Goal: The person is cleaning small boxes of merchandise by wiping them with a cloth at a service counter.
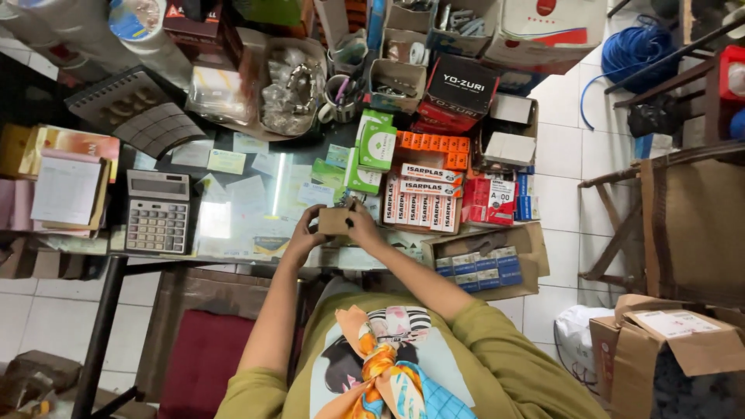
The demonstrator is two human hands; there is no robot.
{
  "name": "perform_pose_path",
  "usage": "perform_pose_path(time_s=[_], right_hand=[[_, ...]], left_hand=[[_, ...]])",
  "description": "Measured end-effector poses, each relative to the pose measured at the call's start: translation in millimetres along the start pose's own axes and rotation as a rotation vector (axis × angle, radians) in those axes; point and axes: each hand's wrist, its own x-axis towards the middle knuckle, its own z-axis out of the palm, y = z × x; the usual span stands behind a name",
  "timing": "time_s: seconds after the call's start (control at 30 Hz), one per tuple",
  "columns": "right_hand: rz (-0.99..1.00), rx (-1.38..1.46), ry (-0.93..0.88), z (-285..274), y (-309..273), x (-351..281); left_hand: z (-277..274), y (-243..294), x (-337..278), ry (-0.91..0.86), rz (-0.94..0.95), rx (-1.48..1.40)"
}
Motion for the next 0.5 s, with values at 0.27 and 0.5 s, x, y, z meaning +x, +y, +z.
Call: perform_pose_path(time_s=[0.27, 0.5], right_hand=[[-0.064, -0.122, 0.113, 31, 116, 28], [-0.239, -0.585, 0.188, 23, 98, 24]], left_hand=[[-11, -26, 6, 0.103, -0.025, -0.032], [-28, -69, 15, 0.281, -0.034, -0.265]])
